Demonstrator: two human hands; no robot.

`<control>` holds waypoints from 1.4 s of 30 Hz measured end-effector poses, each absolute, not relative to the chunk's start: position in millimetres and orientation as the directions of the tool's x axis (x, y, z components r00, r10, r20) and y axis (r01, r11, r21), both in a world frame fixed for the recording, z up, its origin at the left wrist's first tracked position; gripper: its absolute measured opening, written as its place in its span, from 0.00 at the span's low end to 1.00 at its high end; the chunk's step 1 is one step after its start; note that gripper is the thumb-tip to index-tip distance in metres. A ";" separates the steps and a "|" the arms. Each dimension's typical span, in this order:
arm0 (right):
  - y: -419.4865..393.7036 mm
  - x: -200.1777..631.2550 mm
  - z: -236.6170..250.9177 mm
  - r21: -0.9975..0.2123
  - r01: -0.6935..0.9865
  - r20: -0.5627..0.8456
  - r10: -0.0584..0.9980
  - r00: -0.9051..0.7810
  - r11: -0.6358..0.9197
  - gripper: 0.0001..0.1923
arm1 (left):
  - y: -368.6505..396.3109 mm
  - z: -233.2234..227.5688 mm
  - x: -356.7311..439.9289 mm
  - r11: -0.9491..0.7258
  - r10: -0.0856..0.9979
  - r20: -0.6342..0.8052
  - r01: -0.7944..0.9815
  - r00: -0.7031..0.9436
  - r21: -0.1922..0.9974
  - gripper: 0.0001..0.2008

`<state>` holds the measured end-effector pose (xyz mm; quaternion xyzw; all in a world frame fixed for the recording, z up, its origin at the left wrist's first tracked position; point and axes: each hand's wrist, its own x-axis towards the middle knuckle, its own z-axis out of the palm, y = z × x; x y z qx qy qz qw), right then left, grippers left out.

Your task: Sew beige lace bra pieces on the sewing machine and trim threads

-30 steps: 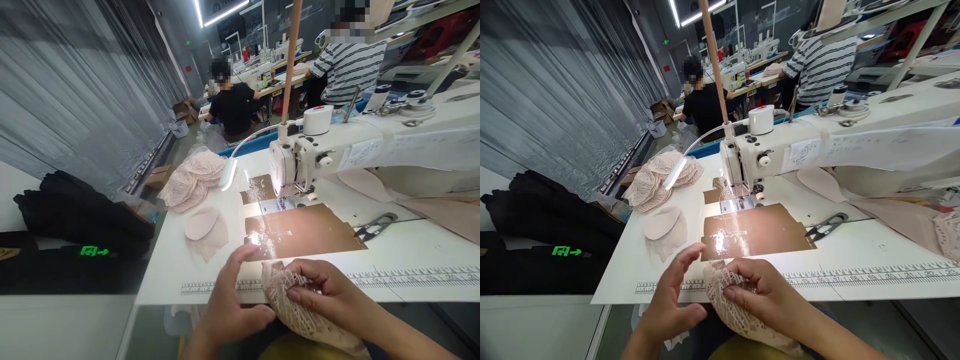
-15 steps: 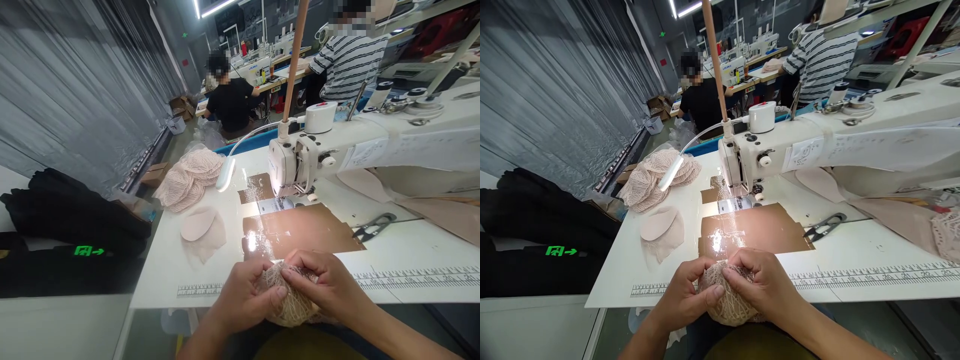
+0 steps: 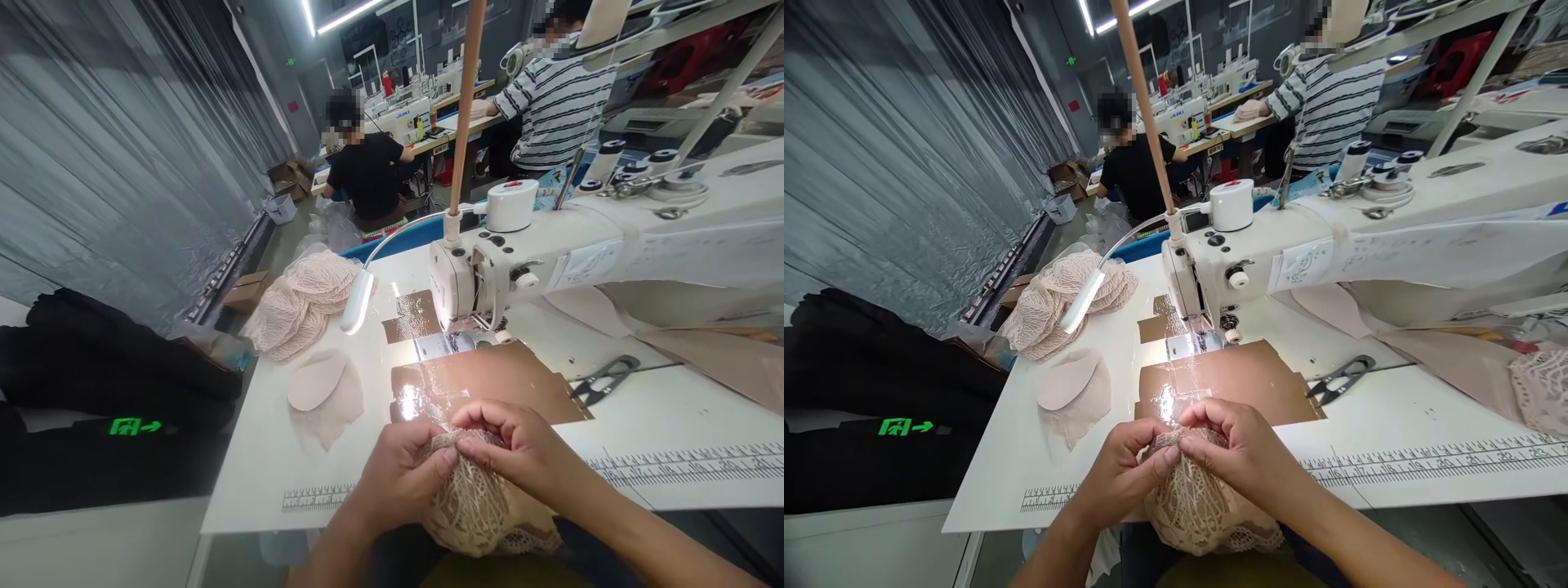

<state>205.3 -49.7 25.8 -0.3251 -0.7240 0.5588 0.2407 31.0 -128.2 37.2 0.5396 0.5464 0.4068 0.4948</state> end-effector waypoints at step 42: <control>15.6 215.3 -4.3 -0.355 0.555 0.179 0.637 -0.750 0.752 0.16 | -44.2 35.7 63.9 -0.202 0.970 0.001 0.807 0.242 0.556 0.11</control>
